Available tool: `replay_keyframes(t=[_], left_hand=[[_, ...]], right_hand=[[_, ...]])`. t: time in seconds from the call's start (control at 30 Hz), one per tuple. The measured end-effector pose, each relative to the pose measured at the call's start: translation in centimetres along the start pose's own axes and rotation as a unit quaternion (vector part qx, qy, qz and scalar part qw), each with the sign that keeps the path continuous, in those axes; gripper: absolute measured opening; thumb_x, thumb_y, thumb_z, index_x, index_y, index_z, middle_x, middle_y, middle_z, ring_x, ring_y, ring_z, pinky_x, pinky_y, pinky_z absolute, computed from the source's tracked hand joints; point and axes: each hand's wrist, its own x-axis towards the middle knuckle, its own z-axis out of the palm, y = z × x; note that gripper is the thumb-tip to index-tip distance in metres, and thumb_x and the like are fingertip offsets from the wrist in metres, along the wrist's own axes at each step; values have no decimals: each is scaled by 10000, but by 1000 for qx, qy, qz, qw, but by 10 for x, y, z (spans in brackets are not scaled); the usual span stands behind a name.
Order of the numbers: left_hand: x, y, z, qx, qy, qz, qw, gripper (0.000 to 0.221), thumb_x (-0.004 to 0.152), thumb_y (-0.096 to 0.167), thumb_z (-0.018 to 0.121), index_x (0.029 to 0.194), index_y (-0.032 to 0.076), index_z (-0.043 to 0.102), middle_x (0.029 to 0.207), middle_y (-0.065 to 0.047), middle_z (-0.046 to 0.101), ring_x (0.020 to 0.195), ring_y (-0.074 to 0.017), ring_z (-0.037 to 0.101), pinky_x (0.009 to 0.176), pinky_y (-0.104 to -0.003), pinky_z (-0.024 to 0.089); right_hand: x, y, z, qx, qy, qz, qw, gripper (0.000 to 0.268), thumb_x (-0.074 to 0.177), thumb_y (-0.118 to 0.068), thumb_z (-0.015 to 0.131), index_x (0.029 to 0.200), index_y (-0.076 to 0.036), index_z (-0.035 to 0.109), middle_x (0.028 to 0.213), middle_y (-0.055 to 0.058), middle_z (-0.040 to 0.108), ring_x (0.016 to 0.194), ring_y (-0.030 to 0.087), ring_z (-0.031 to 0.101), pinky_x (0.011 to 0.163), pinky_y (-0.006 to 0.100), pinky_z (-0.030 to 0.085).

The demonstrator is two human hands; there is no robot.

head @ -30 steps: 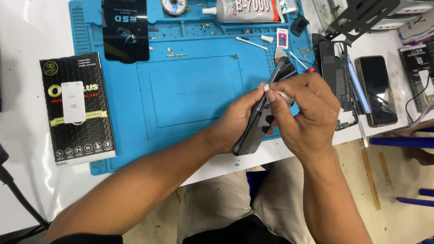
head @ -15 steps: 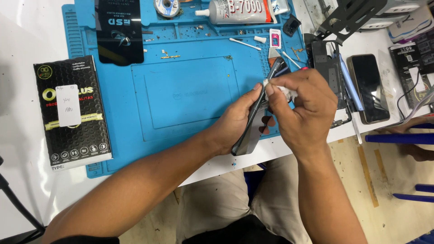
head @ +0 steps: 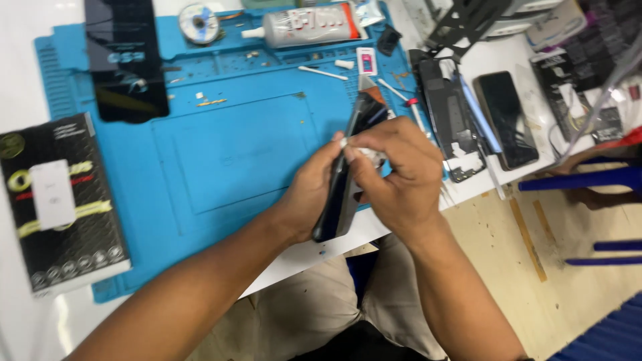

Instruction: Cleaning a smartphone screen with a cloth and testing the charging port with a cable

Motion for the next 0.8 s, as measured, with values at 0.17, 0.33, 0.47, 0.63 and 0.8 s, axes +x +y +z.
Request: replay_keyframes(t=[0.17,0.33,0.47,0.63,0.8], left_hand=[[-1,2,0,-88,-14,-21,996,504,1050,455,486,1130,-6,673,971,-163,719,924,-235,710,876,-341,557],[-5,12,12,-56,23,-57,997,576,1044,496,436,1216,-8,655,1062,-169,700,1025,-255,676,937,-361,519],[-3,8,5,-24,24,-9,999,430,1079,394,442,1155,38,670,1005,-112,703,974,-193,676,897,-322,529],[-5,11,17,-9,42,0,999,415,1065,374,455,1140,30,674,1009,-117,708,958,-193,675,860,-317,542],[-9,15,26,48,37,2,998,439,1075,436,425,1070,76,676,835,-64,662,758,-164,647,663,-315,534]], right_hand=[[-3,-2,-3,68,3,2,998,47,943,4,701,976,35,688,899,160,659,776,266,663,728,354,526],[-4,1,-5,60,2,26,998,59,919,19,708,976,19,693,897,154,643,770,249,650,703,335,521],[0,1,-5,54,5,37,998,49,914,14,705,962,15,698,899,140,645,781,242,656,714,330,520],[7,3,-2,54,24,27,998,38,932,12,705,965,24,691,895,148,662,792,255,665,714,345,533],[13,7,-2,38,38,31,998,32,952,-29,679,967,-1,682,916,133,675,836,258,674,764,354,553]])
